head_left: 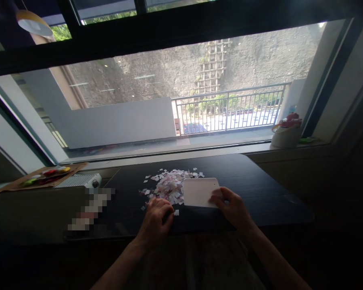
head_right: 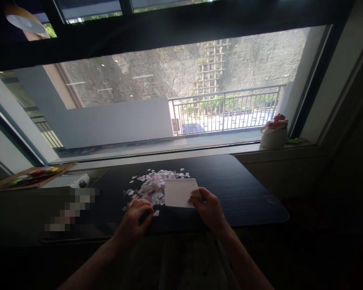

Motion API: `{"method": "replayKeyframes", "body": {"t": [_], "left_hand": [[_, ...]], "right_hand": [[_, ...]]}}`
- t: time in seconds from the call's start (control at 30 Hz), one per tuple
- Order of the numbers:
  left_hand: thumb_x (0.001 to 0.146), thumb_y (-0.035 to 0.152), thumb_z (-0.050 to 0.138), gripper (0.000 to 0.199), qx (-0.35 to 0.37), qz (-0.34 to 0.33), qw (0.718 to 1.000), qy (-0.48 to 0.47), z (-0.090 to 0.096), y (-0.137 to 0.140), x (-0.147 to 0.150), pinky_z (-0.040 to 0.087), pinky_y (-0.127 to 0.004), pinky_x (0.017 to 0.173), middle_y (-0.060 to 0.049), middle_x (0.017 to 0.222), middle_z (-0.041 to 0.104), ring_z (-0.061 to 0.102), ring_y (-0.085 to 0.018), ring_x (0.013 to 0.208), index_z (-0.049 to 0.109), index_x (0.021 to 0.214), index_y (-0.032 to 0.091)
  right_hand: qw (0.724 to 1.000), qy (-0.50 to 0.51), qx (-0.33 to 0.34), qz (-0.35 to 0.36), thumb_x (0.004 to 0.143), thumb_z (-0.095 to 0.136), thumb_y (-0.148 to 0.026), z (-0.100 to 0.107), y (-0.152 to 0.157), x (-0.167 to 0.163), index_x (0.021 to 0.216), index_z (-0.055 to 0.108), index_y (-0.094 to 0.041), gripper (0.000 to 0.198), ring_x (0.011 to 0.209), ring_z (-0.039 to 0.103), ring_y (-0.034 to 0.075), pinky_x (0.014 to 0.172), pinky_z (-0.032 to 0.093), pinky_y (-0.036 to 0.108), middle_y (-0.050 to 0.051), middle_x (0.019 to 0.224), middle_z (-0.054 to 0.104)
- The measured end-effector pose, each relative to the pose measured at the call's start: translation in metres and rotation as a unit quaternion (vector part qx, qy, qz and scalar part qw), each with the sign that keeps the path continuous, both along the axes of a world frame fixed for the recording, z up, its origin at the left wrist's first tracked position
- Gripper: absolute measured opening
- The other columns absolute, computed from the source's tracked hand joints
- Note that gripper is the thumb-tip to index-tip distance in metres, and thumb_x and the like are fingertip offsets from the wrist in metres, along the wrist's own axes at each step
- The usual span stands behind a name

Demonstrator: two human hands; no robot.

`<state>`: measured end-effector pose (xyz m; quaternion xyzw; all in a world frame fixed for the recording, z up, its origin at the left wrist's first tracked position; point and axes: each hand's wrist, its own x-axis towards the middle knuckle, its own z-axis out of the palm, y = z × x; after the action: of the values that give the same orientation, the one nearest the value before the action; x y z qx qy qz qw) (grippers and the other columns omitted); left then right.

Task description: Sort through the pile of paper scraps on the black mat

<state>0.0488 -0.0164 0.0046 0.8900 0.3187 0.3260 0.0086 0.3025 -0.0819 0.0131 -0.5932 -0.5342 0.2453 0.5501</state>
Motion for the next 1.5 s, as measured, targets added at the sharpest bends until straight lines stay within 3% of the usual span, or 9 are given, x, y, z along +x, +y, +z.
{"method": "replayKeyframes", "body": {"t": [0.13,0.37,0.53,0.7,0.9,1.0,1.23,1.4,1.5], "left_hand": [[0.084,0.023,0.051,0.018,0.018,-0.016,1.0,0.009,0.001,-0.002,0.0,0.035,-0.05,0.102,-0.005,0.091,0.064,0.058,-0.022,0.092,0.068,0.091,0.024],[0.078,0.021,0.054,0.013,0.004,0.003,1.0,-0.029,0.0,-0.001,-0.001,0.04,-0.047,0.096,-0.005,0.089,0.064,0.057,-0.023,0.093,0.064,0.086,0.021],[0.078,0.019,0.051,0.012,-0.008,0.008,0.999,-0.039,0.0,-0.001,-0.001,0.038,-0.047,0.096,-0.005,0.089,0.063,0.055,-0.022,0.093,0.062,0.082,0.022],[0.08,0.02,0.052,0.013,-0.017,0.001,1.0,-0.019,0.002,-0.004,0.001,0.034,-0.05,0.099,-0.004,0.086,0.063,0.055,-0.022,0.091,0.063,0.075,0.022],[0.08,0.019,0.05,0.013,-0.017,0.029,0.994,-0.099,0.003,0.0,-0.003,0.045,-0.041,0.088,-0.005,0.088,0.063,0.056,-0.022,0.093,0.064,0.079,0.021],[0.079,0.019,0.05,0.013,-0.019,0.035,0.993,-0.114,0.003,0.001,-0.004,0.047,-0.039,0.084,-0.005,0.088,0.063,0.056,-0.021,0.091,0.064,0.079,0.02],[0.079,0.017,0.049,0.016,0.0,0.018,0.998,-0.061,0.001,-0.003,-0.001,0.039,-0.046,0.094,-0.005,0.085,0.063,0.056,-0.022,0.093,0.064,0.078,0.021],[0.08,0.017,0.049,0.017,0.014,0.01,0.999,-0.04,0.001,-0.005,-0.002,0.035,-0.049,0.099,-0.004,0.086,0.063,0.056,-0.023,0.095,0.066,0.082,0.022],[0.079,0.018,0.05,0.018,0.014,0.01,0.999,-0.035,0.002,-0.005,-0.001,0.034,-0.051,0.1,-0.004,0.087,0.064,0.057,-0.023,0.095,0.067,0.082,0.022]], "right_hand": [[1.0,0.005,0.014,0.0,0.077,0.06,-0.036,-0.002,0.006,-0.006,0.083,0.061,-0.018,0.02,0.074,0.062,0.02,0.068,0.048,0.032,0.004,0.078,0.067],[1.0,-0.006,0.002,-0.021,0.076,0.056,-0.031,-0.002,0.004,-0.013,0.081,0.061,-0.018,0.014,0.067,0.059,0.017,0.061,0.046,0.028,0.0,0.072,0.063],[0.999,-0.009,0.007,0.032,0.076,0.059,-0.033,0.0,0.001,-0.013,0.079,0.061,-0.018,0.015,0.071,0.061,0.018,0.065,0.047,0.028,0.001,0.074,0.065],[0.999,-0.019,-0.018,-0.037,0.075,0.056,-0.032,-0.001,-0.006,-0.009,0.078,0.06,-0.019,0.014,0.067,0.058,0.017,0.059,0.045,0.027,0.0,0.071,0.062],[0.999,-0.043,-0.007,0.005,0.078,0.055,-0.033,0.004,-0.011,-0.025,0.079,0.06,-0.02,0.014,0.07,0.058,0.018,0.063,0.045,0.027,0.001,0.074,0.063],[0.995,-0.095,-0.024,-0.017,0.077,0.054,-0.033,0.009,-0.015,-0.023,0.076,0.058,-0.02,0.013,0.064,0.056,0.017,0.06,0.043,0.028,0.0,0.07,0.061],[0.991,-0.081,-0.048,-0.094,0.072,0.054,-0.038,0.024,-0.034,0.003,0.077,0.06,-0.021,0.019,0.063,0.057,0.019,0.057,0.042,0.028,0.001,0.069,0.063],[0.994,-0.086,-0.035,-0.054,0.073,0.055,-0.035,0.026,-0.03,-0.005,0.074,0.06,-0.021,0.015,0.062,0.055,0.017,0.058,0.042,0.027,0.0,0.067,0.062],[0.992,-0.096,-0.04,-0.069,0.073,0.056,-0.032,0.024,-0.032,0.0,0.072,0.059,-0.021,0.012,0.06,0.054,0.016,0.056,0.041,0.026,-0.001,0.065,0.061]]}}
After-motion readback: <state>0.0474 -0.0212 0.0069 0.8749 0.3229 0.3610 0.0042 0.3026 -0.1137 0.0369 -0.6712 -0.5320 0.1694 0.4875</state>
